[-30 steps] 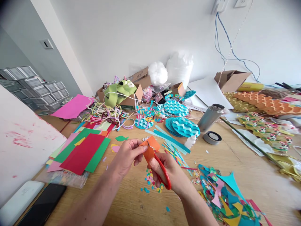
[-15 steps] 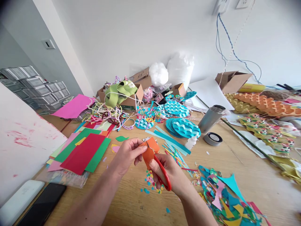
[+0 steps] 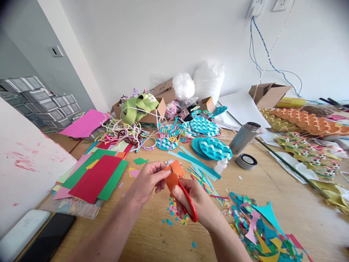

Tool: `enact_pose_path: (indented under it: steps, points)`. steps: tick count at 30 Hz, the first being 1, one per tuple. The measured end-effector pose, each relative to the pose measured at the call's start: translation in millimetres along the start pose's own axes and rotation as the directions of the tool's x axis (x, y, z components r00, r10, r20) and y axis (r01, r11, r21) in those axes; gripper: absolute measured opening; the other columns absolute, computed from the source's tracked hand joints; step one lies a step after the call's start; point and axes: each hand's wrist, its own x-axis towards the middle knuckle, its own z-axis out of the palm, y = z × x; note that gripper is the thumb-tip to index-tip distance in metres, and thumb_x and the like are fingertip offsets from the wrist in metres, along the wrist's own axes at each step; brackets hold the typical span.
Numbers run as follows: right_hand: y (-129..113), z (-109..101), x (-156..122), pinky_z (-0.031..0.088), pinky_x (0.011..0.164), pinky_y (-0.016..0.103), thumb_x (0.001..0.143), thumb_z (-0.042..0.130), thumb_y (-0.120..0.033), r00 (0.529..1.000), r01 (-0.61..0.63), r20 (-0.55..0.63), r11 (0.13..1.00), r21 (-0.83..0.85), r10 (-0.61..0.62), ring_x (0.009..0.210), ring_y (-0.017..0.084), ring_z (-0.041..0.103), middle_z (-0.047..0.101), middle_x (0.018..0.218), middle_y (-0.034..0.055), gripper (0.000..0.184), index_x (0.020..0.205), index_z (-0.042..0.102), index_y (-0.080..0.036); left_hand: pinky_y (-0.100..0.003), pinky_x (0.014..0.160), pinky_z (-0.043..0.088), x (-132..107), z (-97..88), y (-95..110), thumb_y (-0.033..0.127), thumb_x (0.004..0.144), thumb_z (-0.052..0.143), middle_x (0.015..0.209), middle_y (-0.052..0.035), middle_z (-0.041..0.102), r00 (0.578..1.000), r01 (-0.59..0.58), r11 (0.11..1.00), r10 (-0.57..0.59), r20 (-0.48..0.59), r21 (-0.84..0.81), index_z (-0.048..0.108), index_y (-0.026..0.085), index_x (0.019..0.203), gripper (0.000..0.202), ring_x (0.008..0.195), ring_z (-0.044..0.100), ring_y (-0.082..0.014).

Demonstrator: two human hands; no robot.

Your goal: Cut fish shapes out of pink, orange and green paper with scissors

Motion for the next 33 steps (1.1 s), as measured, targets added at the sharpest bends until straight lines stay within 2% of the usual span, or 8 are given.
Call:
enact_pose_path:
  steps: [10, 19, 28, 33]
  points:
    - [-0.8, 1.0, -1.6, 0.033, 0.036, 0.019, 0.077, 0.046, -0.079, 0.999, -0.004, -0.036, 0.999, -0.035, 0.003, 0.034, 0.01, 0.048, 0.054, 0.046, -0.0008, 0.062, 0.074, 0.049, -0.017, -0.017, 0.035, 0.024, 0.8, -0.8, -2.6, 0.038, 0.067, 0.065, 0.045, 0.0047, 0.048, 1.0, 0.01, 1.0, -0.01, 0.007, -0.023, 0.054, 0.017, 0.068, 0.024, 0.038, 0.04, -0.0056]
    - [-5.8, 1.7, -2.2, 0.034, 0.035, 0.021, 0.074, 0.049, -0.081, 0.999, -0.018, -0.04, 0.999, -0.031, 0.016, 0.033, 0.01, 0.046, 0.052, 0.044, -0.0019, 0.064, 0.073, 0.051, -0.017, -0.018, 0.035, 0.025, 2.5, -2.5, -4.2, 0.039, 0.068, 0.066, 0.048, 0.0044, 0.049, 1.0, 0.005, 1.0, -0.005, 0.016, -0.018, 0.056, 0.016, 0.071, 0.025, 0.04, 0.041, -0.0062]
    - [-2.3, 1.6, -1.2, 0.033, 0.035, 0.021, 0.077, 0.048, -0.078, 0.999, -0.004, -0.04, 0.999, -0.04, 0.003, 0.033, 0.01, 0.046, 0.052, 0.042, -0.0016, 0.06, 0.072, 0.051, -0.018, -0.018, 0.036, 0.028, 2.5, -3.0, -2.8, 0.041, 0.069, 0.065, 0.047, 0.0046, 0.048, 0.997, -0.054, 0.997, 0.057, -0.052, 0.056, 0.056, 0.017, 0.07, 0.026, 0.04, 0.042, -0.007]
    - [2.4, 0.1, -0.5, 0.034, 0.038, 0.021, 0.072, 0.054, -0.08, 1.0, -0.013, -0.011, 1.0, -0.017, 0.013, 0.036, 0.01, 0.049, 0.055, 0.046, -0.0008, 0.063, 0.074, 0.05, -0.018, -0.018, 0.035, 0.027, 3.5, -3.3, -3.3, 0.041, 0.067, 0.066, 0.047, 0.0046, 0.048, 0.999, -0.036, 0.999, 0.036, -0.029, 0.018, 0.056, 0.017, 0.07, 0.027, 0.039, 0.04, -0.0066]
